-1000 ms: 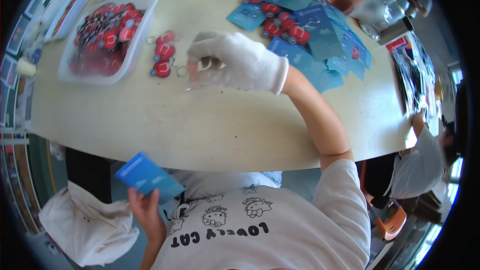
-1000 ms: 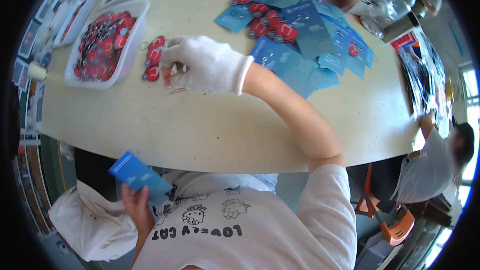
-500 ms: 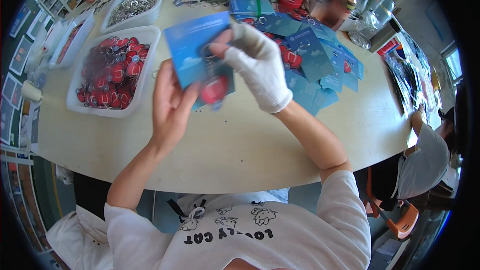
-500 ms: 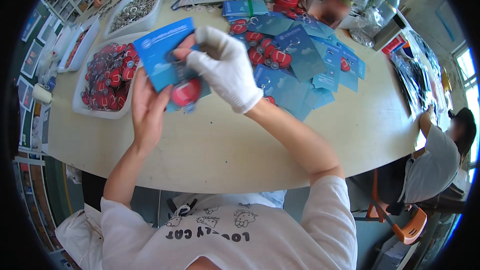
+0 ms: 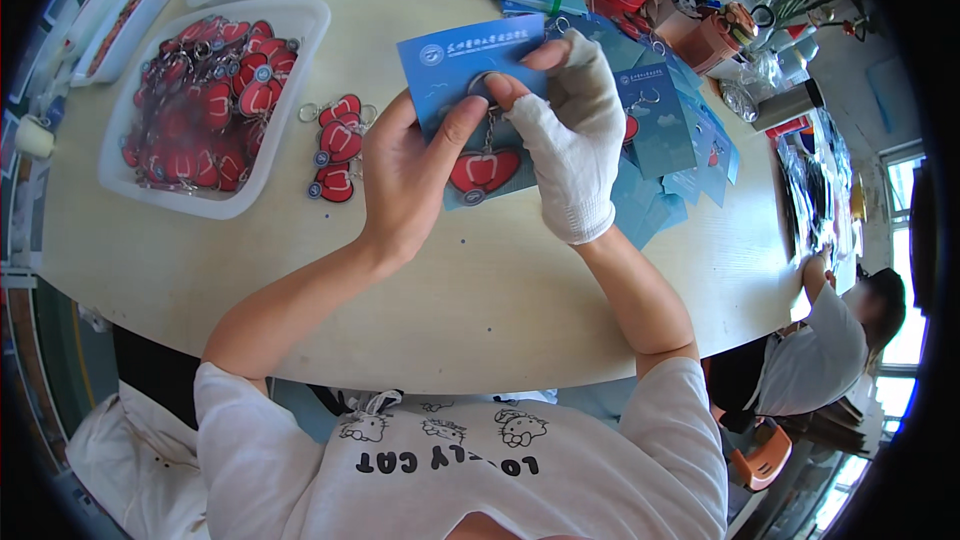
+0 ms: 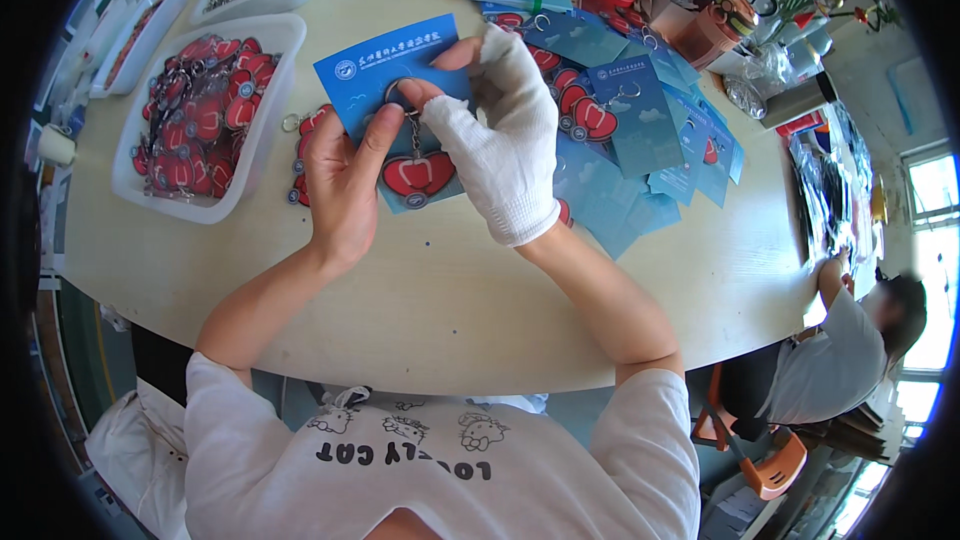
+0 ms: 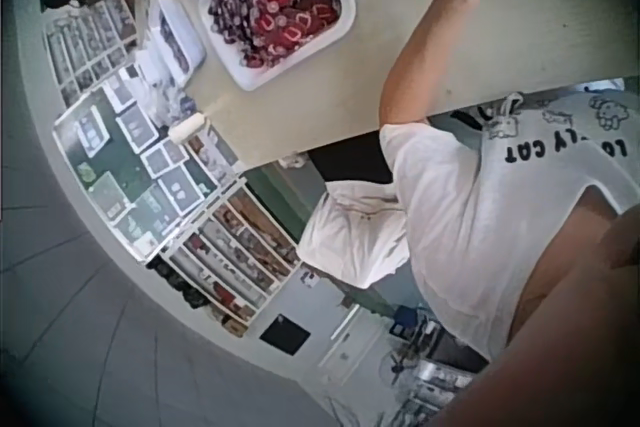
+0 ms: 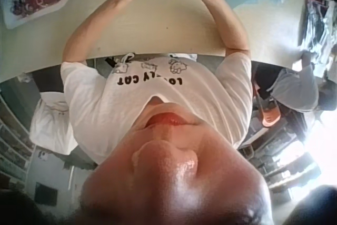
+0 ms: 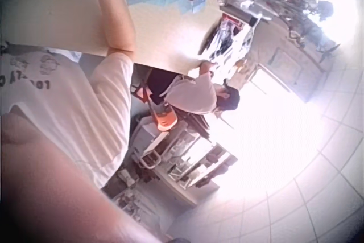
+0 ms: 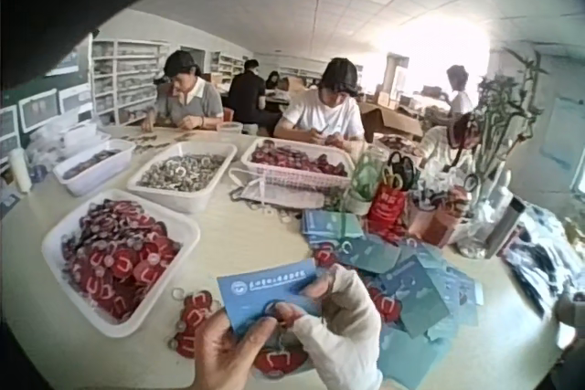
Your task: The person assembles heart-shaped keychains by attaching them to blue cardboard backing cards. They pick up a keychain from a container, thread the metal ring through a hole in the card, and place the finished unit on the table. This process is repeated continuously throughout the video.
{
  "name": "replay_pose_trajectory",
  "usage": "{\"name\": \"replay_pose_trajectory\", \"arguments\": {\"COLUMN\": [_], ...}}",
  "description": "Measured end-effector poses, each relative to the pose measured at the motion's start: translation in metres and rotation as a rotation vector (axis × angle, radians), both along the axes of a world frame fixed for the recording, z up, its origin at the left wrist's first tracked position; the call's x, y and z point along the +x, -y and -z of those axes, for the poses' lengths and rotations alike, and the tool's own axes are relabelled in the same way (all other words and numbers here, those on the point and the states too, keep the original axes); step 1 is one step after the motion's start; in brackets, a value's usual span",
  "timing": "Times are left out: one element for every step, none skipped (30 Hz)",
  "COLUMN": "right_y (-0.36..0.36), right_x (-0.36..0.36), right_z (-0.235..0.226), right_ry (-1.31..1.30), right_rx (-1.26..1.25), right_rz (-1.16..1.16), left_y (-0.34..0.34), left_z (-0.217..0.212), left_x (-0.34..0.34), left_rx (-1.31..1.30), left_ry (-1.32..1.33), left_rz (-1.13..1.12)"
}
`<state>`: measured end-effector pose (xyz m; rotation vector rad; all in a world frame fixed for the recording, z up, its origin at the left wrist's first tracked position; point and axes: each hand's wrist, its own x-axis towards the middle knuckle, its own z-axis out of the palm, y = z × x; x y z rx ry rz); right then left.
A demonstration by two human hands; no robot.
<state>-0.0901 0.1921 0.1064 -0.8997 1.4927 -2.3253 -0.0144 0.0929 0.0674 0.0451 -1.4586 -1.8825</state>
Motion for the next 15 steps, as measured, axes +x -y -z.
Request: {"name": "replay_pose_trajectory", "arguments": {"right_y": [0.0,-0.001,0.0,0.001,0.002,0.003,0.004,0.006,0.006,0.006,0.006,0.007,0.007,0.006,0.005], "right_x": [0.0,0.0,0.001,0.003,0.003,0.002,0.0,-0.001,-0.002,-0.002,-0.002,-0.002,-0.002,-0.002,-0.003], "right_z": [0.0,-0.001,-0.002,-0.004,-0.004,-0.003,-0.002,0.003,0.004,0.005,0.006,0.006,0.005,0.003,0.002], "right_ry": [-0.006,-0.012,-0.019,-0.021,-0.002,0.017,0.04,0.004,0.004,0.008,0.012,0.03,0.044,0.058,0.072], "right_rx": [0.011,0.023,0.035,0.052,0.084,0.117,0.15,0.141,0.151,0.159,0.166,0.152,0.151,0.15,0.149], "right_rz": [0.007,0.013,0.019,0.06,0.044,0.028,0.015,0.019,0.02,0.024,0.029,0.017,0.008,-0.001,-0.009], "left_y": [0.0,0.001,0.001,0.0,0.0,0.001,0.001,0.0,-0.001,0.0,0.001,0.001,0.003,0.006,0.009], "left_z": [0.0,-0.001,-0.002,-0.002,-0.002,-0.002,-0.003,-0.004,-0.004,-0.003,-0.004,-0.007,-0.009,-0.01,-0.012], "left_x": [0.0,0.001,0.002,0.002,0.001,0.0,-0.001,-0.001,-0.001,-0.001,0.0,0.0,0.001,0.002,0.002], "left_rx": [-0.014,-0.028,-0.041,-0.049,-0.036,-0.024,-0.012,-0.01,0.001,0.011,0.02,0.103,0.123,0.142,0.162], "left_ry": [0.01,0.02,0.03,0.027,0.014,0.001,-0.008,-0.012,-0.006,0.004,0.014,0.027,0.055,0.082,0.109], "left_rz": [0.002,0.004,0.006,-0.005,-0.017,-0.029,-0.039,-0.069,-0.069,-0.065,-0.061,-0.024,0.007,0.04,0.073]}}
